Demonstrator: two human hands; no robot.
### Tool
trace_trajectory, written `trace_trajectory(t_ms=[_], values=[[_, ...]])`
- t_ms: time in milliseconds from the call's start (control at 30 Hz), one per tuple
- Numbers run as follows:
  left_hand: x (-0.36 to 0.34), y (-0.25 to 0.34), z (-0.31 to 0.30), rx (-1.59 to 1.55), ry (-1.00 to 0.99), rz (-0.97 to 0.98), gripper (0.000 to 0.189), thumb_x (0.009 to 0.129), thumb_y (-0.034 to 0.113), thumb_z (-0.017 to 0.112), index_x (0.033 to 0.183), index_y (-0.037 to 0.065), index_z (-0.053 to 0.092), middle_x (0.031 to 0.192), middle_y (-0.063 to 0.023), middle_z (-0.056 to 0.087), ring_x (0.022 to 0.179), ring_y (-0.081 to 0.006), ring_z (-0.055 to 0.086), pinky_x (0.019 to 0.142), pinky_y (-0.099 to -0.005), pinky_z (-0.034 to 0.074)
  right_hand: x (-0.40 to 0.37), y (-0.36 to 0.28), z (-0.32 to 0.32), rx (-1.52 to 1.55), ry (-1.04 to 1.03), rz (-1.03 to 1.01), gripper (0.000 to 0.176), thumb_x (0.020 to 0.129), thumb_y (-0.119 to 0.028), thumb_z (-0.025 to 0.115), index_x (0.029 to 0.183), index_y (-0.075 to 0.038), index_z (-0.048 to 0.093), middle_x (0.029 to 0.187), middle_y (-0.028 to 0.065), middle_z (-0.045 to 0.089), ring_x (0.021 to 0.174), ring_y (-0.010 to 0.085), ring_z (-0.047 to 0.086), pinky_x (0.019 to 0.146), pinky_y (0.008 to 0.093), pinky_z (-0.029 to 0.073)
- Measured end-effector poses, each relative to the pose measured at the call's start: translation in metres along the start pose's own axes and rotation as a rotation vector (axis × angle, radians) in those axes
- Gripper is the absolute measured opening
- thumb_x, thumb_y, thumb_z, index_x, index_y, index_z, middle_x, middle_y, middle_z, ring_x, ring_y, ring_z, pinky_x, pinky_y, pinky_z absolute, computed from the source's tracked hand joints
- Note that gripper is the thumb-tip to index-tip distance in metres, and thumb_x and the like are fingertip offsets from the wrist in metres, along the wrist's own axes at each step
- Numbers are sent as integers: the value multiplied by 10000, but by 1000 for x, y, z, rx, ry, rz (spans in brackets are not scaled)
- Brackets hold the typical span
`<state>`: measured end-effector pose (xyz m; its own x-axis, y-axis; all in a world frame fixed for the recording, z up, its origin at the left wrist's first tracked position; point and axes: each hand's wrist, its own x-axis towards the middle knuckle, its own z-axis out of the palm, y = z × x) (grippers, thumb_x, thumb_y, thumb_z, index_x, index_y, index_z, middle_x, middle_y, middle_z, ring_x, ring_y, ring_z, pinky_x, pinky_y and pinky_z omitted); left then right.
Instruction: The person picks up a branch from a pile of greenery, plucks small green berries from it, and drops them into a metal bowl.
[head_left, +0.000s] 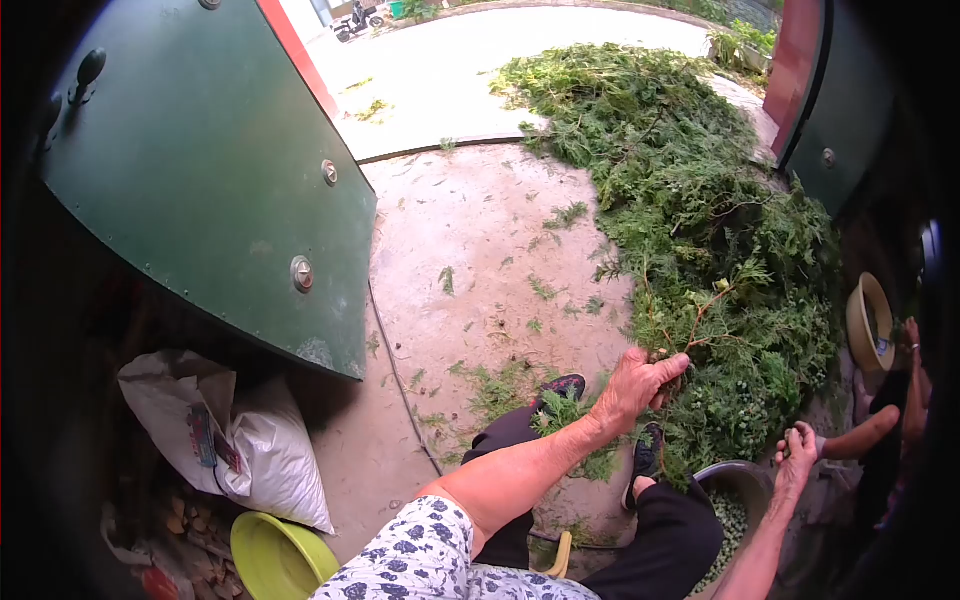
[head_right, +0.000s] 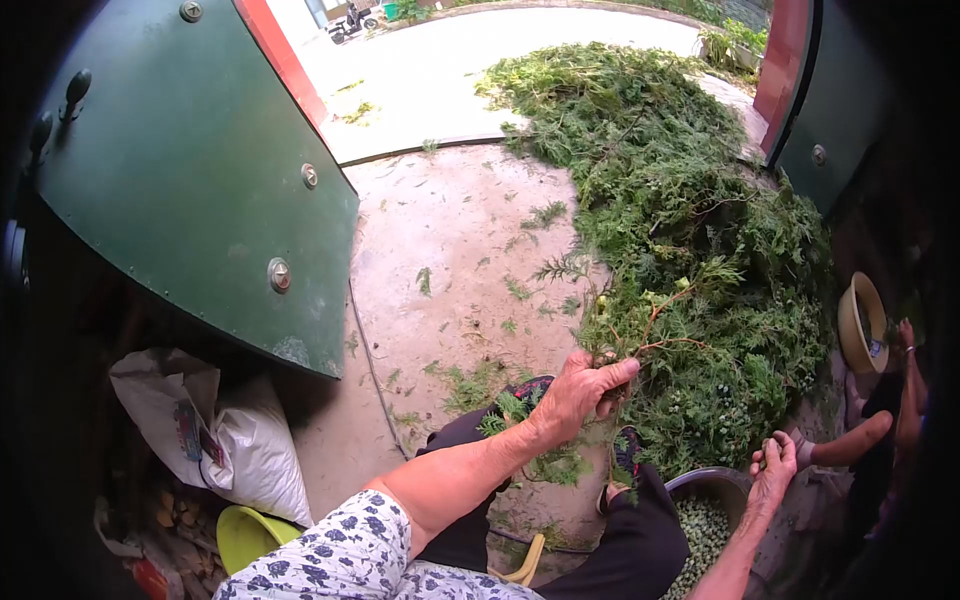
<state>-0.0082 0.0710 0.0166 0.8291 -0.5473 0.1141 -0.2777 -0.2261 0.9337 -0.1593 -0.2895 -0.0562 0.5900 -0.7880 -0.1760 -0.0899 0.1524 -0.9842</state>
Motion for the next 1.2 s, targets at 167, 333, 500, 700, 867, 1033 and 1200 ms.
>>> trace_trajectory(t_ms=[167,333,500,700,867,1033,1200], values=[[13,-7,7,-605,172,-256,395,839,347,602,633,12,570,488,-23,513,421,-81,452,418,-261,364,-61,43,-54,-458,-103,338,417,818,-104,525,1232,-82,478,763,39,567,533,104,530,410,222,433],[17,-4,8,-519,162,-293,369,823,350,619,639,32,584,496,0,541,452,-72,476,441,-262,370,-80,86,-119,-1432,-444,0,354,697,-189,650,1011,-28,622,968,178,621,980,322,568,873,379,435],[21,-14,18,-281,104,-208,391,816,356,627,650,2,628,508,-39,582,463,-86,514,474,-285,421,-72,24,-48,-1249,-339,-263,268,712,-119,599,949,1,634,919,194,627,900,335,591,823,382,453],[22,-15,26,-226,71,-156,374,804,351,640,699,-8,639,547,-66,599,491,-111,529,490,-307,429,-116,-83,142,-457,-529,-298,202,845,-131,567,957,23,633,909,93,613,883,159,556,802,259,412],[23,-13,23,-211,-29,-147,284,813,289,643,764,9,625,594,-45,590,547,-94,514,517,-282,416,-129,-77,212,-416,-236,-618,154,830,-119,615,917,9,613,881,53,581,731,117,553,626,241,441],[23,-43,33,20,-90,-179,192,854,205,591,785,26,600,620,-8,580,584,-78,497,539,-255,424,-126,-92,218,-136,-568,-317,162,843,-31,562,991,13,611,661,43,582,536,63,523,489,197,428],[23,-27,27,91,-98,-154,163,846,175,568,791,22,588,612,-21,583,557,-101,546,517,-276,449,-114,-80,213,-92,-679,-203,182,855,-71,570,1020,3,592,673,-8,583,529,29,522,439,161,347]])
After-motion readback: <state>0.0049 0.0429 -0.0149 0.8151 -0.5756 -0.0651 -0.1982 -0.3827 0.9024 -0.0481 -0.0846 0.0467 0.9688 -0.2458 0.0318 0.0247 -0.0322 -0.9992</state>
